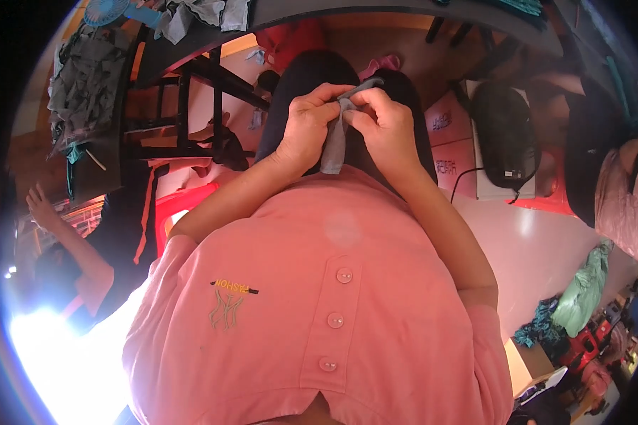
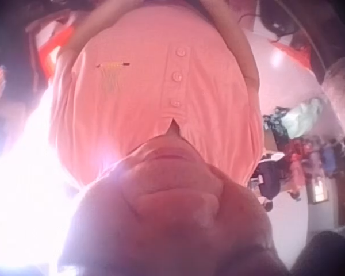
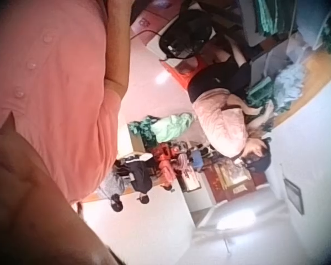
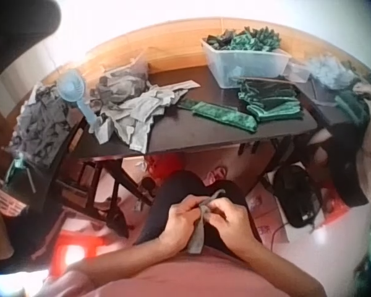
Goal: Handling and folding small fabric scraps as part of a textile manufacturing process.
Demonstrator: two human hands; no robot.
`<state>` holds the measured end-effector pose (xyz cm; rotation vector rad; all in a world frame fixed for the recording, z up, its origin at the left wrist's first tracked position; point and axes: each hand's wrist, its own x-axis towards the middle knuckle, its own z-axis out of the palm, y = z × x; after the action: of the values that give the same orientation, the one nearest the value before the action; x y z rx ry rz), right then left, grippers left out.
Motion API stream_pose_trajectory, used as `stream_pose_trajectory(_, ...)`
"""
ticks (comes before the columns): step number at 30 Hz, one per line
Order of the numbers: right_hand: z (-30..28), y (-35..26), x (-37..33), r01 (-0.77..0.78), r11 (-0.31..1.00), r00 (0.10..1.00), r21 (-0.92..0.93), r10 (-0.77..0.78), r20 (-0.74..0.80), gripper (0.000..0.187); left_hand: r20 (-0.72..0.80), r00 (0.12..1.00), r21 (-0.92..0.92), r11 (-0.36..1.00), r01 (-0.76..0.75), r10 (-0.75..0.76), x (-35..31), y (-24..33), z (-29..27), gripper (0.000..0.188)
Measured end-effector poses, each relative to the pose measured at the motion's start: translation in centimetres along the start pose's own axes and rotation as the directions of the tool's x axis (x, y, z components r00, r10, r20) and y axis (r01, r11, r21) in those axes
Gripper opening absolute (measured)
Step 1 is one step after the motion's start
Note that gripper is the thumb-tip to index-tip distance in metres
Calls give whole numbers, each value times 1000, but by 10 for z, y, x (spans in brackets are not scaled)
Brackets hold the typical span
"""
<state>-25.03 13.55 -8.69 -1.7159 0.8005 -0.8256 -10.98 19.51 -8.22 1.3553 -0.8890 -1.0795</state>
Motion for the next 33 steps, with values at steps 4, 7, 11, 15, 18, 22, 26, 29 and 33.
stream_pose_trajectory(4,0,-6,-2,-160,971,986,176,165,-16,11,3,995,94,990,-102,102,-5,-4,0,27)
stream_pose_trajectory(7,-4,-19,-5,-285,913,955,292,298,1,6,-13,978,158,966,-205,210,-7,-6,4,25)
stream_pose_trajectory(11,-7,-7,-6,-189,945,980,267,197,-3,4,-64,990,-35,991,-131,129,-7,-8,14,23)
stream_pose_trajectory(15,-6,3,-10,-135,957,989,258,148,-31,3,-41,999,110,994,-8,12,-14,-3,10,18)
stream_pose_trajectory(18,-4,-10,-21,-110,953,991,283,128,-46,5,15,997,110,991,-83,82,-8,-2,10,16)
stream_pose_trajectory(22,-8,-14,-22,-185,916,977,357,212,-37,4,-2,995,89,992,-95,95,-12,-7,14,15)
stream_pose_trajectory(26,-11,-7,-22,-322,776,937,543,344,64,5,46,997,-22,998,56,-55,-18,-8,15,16)
stream_pose_trajectory(29,-12,-11,-25,-299,793,948,530,310,72,4,115,982,258,951,-173,147,-14,-11,13,16)
stream_pose_trajectory(33,-8,-37,-37,-187,928,976,323,137,171,7,137,921,329,860,-390,365,-1,-38,11,17)
